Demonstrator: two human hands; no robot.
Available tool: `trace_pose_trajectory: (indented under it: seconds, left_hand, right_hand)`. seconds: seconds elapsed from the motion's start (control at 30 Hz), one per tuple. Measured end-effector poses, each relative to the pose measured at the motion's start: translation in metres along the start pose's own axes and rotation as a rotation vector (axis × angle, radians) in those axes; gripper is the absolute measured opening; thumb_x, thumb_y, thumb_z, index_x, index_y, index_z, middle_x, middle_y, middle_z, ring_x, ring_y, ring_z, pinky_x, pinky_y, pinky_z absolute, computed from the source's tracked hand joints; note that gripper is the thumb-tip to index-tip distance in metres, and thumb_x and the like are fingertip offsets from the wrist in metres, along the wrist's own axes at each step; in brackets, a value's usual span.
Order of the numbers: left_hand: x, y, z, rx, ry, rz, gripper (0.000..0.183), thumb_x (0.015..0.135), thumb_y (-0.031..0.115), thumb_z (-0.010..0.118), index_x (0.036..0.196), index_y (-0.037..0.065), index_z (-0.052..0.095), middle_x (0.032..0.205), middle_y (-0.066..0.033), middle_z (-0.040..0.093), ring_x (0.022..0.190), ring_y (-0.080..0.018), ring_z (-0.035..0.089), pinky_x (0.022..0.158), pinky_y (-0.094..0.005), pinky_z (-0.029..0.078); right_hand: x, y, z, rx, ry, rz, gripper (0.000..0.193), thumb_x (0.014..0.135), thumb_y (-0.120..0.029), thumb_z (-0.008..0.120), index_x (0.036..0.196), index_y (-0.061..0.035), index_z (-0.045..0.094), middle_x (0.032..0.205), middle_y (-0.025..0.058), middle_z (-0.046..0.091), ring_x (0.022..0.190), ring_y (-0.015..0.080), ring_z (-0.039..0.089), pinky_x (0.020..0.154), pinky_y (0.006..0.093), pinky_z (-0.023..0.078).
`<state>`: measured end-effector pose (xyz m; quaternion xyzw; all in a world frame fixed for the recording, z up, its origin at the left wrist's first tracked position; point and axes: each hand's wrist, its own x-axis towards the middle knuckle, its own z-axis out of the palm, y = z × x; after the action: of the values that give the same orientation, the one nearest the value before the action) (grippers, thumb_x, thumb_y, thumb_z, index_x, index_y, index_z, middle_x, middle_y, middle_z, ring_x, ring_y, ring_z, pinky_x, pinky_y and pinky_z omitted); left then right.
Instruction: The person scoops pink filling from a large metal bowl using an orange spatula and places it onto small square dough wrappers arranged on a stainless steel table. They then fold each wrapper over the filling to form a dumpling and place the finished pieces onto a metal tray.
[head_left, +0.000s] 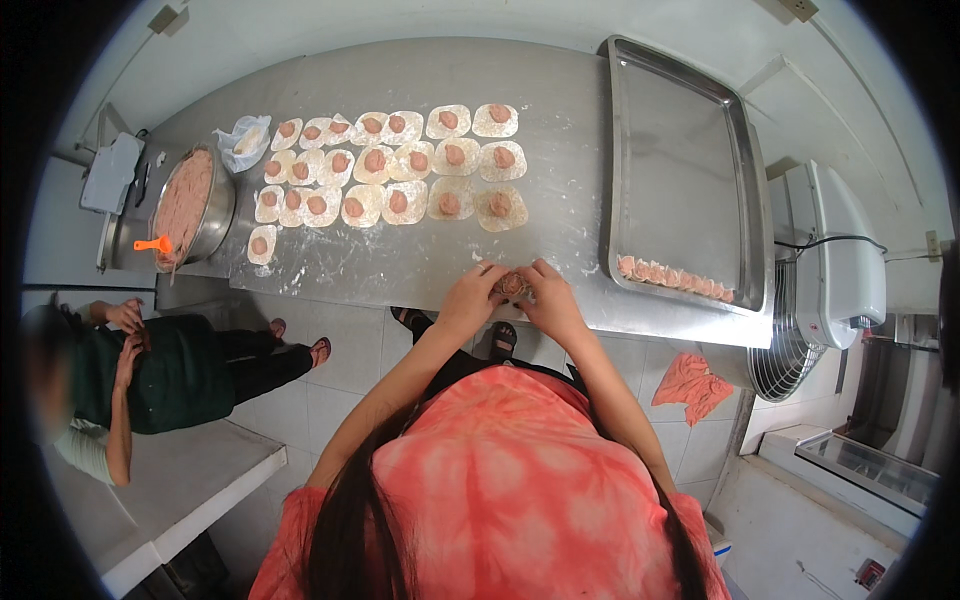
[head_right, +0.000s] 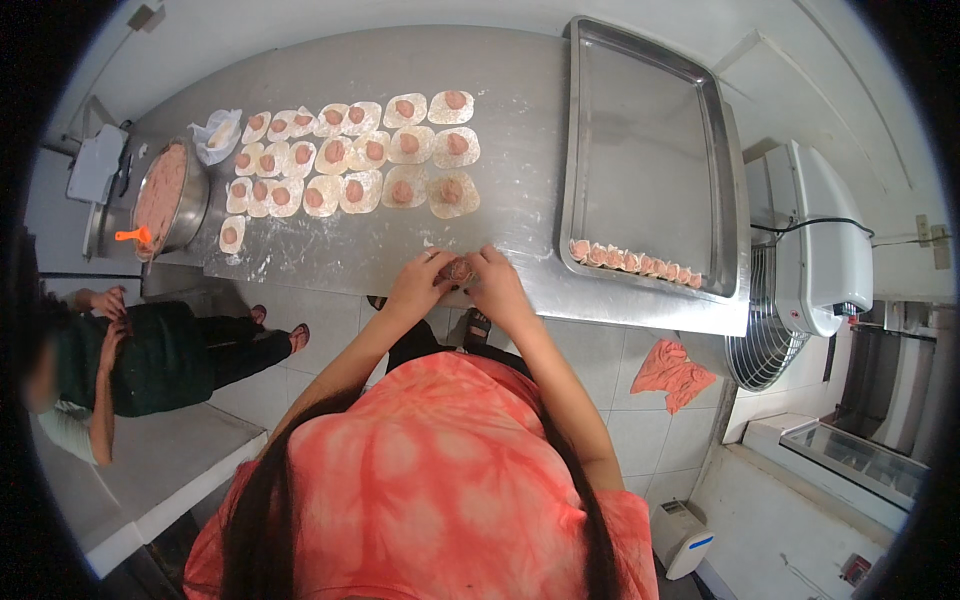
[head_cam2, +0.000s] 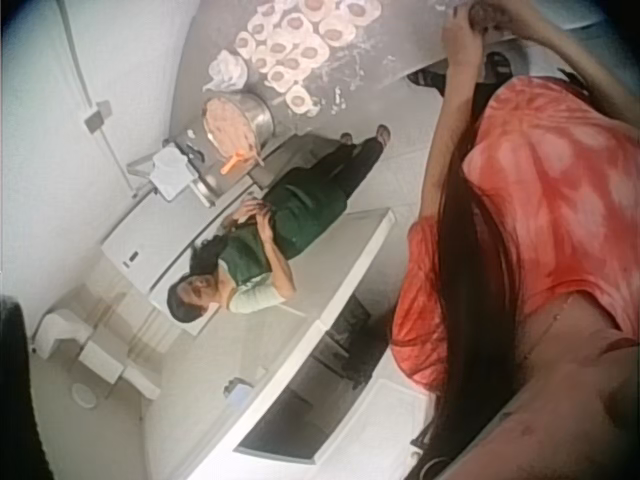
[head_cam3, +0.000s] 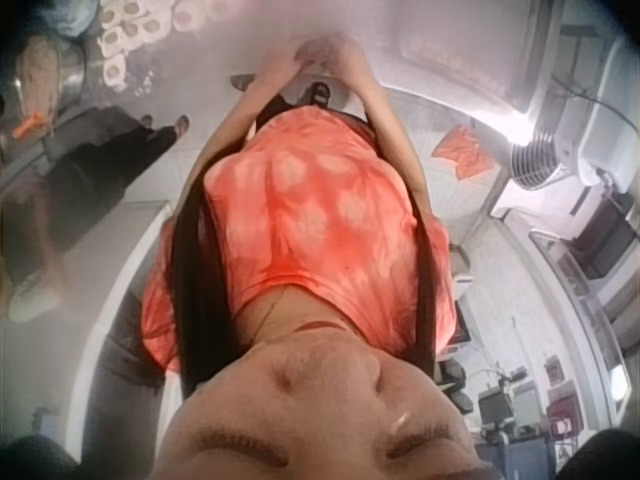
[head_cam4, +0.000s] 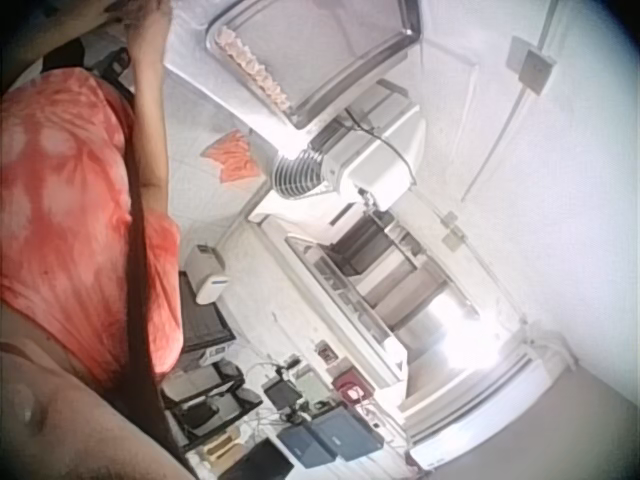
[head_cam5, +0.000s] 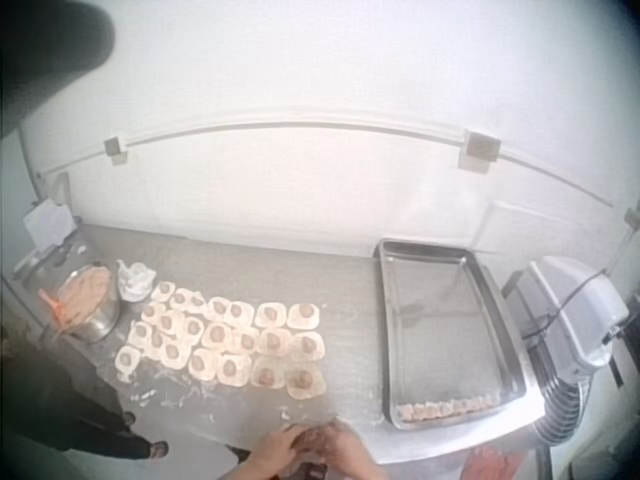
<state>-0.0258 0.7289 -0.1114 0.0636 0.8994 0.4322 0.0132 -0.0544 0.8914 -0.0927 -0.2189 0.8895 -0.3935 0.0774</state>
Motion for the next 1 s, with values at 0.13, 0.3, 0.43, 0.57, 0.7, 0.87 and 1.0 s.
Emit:
trace_pose_trajectory:
  seconds: [0.13,0.3,0.43,0.57,0.7,0.87,1.0]
  left_hand:
    - [0.002,0.003,0.003,0.048,0.02,-0.025,0.024,0.073,0.009,0.065,0.095,0.007,0.056,0.091,-0.0121,0.06,0.085,-0.0332,0.058,0.071,-0.0411,0.047]
    - [0.0,0.007,-0.003,0.027,0.033,-0.058,0.019,0.072,0.008,0.066,0.089,0.005,0.058,0.085,-0.0115,0.061,0.082,-0.0325,0.059,0.07,-0.0409,0.047]
    - [0.001,0.002,0.001,-0.011,0.017,-0.071,0.021,0.07,0.005,0.067,0.089,0.004,0.058,0.087,-0.0125,0.061,0.08,-0.031,0.06,0.069,-0.0386,0.048]
    - [-0.001,-0.009,0.004,-0.239,0.023,-0.139,0.026,0.07,0.0,0.067,0.094,0.002,0.058,0.088,-0.0134,0.063,0.08,-0.0267,0.063,0.068,-0.0345,0.051]
    - [-0.007,-0.017,0.0,-0.301,0.045,-0.172,0.029,0.071,-0.001,0.067,0.098,0.001,0.058,0.089,-0.0136,0.063,0.08,-0.023,0.064,0.069,-0.0312,0.052]
    - [-0.018,-0.034,-0.018,-0.166,0.16,-0.247,0.035,0.072,0.002,0.068,0.105,0.0,0.056,0.091,-0.0133,0.063,0.079,-0.0212,0.064,0.07,-0.0295,0.051]
    - [-0.037,-0.065,-0.047,-0.215,0.254,-0.42,0.03,0.075,0.001,0.065,0.104,0.002,0.059,0.088,-0.0088,0.064,0.075,-0.0161,0.061,0.067,-0.0294,0.05]
  right_hand:
    - [0.005,0.01,0.007,0.011,-0.093,-0.02,0.036,0.068,0.004,0.059,0.103,-0.0019,0.056,0.093,0.0172,0.053,0.09,0.0379,0.055,0.076,0.0429,0.046]
    - [-0.001,0.006,0.003,-0.013,0.016,-0.077,0.03,0.069,0.001,0.06,0.098,-0.005,0.058,0.092,0.0141,0.054,0.085,0.0361,0.057,0.072,0.0412,0.048]
    - [0.002,0.015,0.015,-0.039,-0.017,-0.032,0.036,0.067,0.002,0.062,0.102,-0.0067,0.058,0.095,0.0128,0.055,0.085,0.0346,0.058,0.071,0.0396,0.049]
    - [0.003,0.018,0.015,-0.028,-0.031,-0.068,0.041,0.067,0.002,0.062,0.106,-0.0079,0.057,0.097,0.013,0.054,0.087,0.0337,0.058,0.072,0.0392,0.048]
    - [0.002,0.0,-0.001,-0.111,-0.05,-0.11,0.04,0.069,0.0,0.06,0.108,-0.0094,0.058,0.102,0.0116,0.054,0.093,0.0316,0.056,0.076,0.0372,0.048]
    - [-0.002,0.0,0.001,-0.303,-0.104,-0.364,0.034,0.072,0.001,0.054,0.104,-0.0086,0.059,0.107,0.0101,0.053,0.099,0.0303,0.052,0.08,0.0371,0.047]
    - [0.001,0.019,-0.023,-0.184,-0.097,-0.245,0.029,0.069,0.002,0.055,0.096,-0.0062,0.061,0.101,0.0112,0.056,0.098,0.0302,0.054,0.079,0.038,0.047]
